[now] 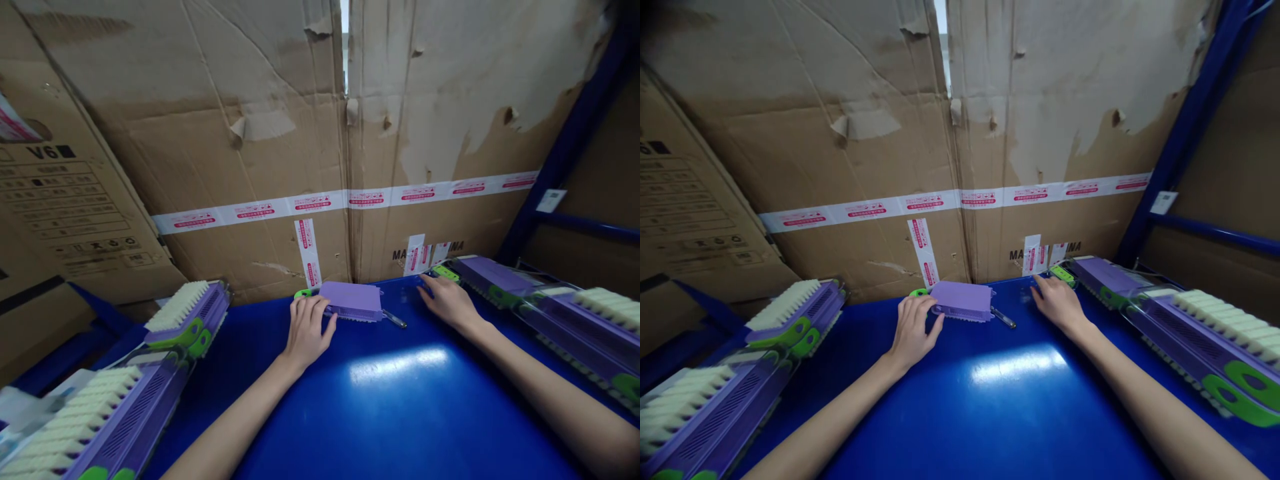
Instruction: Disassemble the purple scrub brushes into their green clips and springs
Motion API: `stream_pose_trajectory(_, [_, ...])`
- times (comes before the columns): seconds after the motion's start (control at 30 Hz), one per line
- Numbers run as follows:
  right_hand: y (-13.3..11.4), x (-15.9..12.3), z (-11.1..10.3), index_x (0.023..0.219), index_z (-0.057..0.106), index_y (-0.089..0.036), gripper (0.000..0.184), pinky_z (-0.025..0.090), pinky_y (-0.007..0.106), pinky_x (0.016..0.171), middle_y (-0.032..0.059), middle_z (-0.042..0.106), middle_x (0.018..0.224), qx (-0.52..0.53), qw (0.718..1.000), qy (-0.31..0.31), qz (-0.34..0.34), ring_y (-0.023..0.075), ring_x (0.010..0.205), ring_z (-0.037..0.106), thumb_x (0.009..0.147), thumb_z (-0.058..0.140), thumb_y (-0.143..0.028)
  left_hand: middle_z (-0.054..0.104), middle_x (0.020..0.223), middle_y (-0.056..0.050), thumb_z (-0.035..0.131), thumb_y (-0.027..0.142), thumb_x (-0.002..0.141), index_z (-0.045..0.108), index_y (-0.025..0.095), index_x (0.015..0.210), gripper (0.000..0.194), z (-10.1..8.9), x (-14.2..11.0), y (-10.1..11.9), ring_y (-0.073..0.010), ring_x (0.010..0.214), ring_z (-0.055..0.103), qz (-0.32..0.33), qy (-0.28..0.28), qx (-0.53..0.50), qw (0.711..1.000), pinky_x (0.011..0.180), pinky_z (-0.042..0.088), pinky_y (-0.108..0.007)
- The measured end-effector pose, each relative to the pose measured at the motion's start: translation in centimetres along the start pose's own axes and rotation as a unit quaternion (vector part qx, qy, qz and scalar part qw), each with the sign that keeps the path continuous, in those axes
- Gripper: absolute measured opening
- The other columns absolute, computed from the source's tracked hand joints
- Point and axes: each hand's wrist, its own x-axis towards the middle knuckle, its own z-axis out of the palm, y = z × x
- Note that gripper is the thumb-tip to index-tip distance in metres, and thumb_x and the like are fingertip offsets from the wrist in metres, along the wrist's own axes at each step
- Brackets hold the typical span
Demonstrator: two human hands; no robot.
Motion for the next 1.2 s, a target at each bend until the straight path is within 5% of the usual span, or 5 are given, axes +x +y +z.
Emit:
stream_pose_trajectory(0.1, [0.7,-0.1,0.1,0.107,0.062,-0.013,0.029,0.044,0.028,0.064,0.0125,0.068,0.094,-0.032,0.992,-0.103,0.058,0.0226,0.082,0.065,0.088,0.045,-0.027,0.061,0.100,-0.010,0.053,0.022,0.086,0.048,0.017,0.108,0.022,-0.2,0.0,0.0,-0.0235,0.094,0.056,-0.003,-0.002,-0.003,1.000,0.088,0.040,-0.043])
stream_pose_trajectory(0.23, [0.8,-0.2,-0.4,0.098,0.062,-0.012,0.026,0.042,0.029,0.062,0.0141,0.068,0.092,-0.077,0.985,-0.136,0.081,0.0239,0.083,0.066,0.089,0.042,-0.026,0.061,0.098,-0.009,0.052,0.021,0.087,0.048,0.017,0.107,0.021,-0.3,-0.1,0.0,-0.0226,0.091,0.057,-0.005,-0.007,-0.006,1.000,0.089,0.040,-0.044])
stream_pose_trajectory(1.2, [0.2,-0.8,-1.1,0.098,0.061,-0.007,0.031,0.037,0.035,0.068,0.0216,0.065,0.092,-0.164,0.975,-0.089,0.117,0.0303,0.085,0.061,0.090,0.038,-0.026,0.063,0.097,-0.008,0.051,0.019,0.086,0.050,0.018,0.106,0.020,-0.5,-0.1,0.1,-0.0224,0.091,0.057,-0.010,-0.022,-0.003,1.000,0.089,0.039,-0.043])
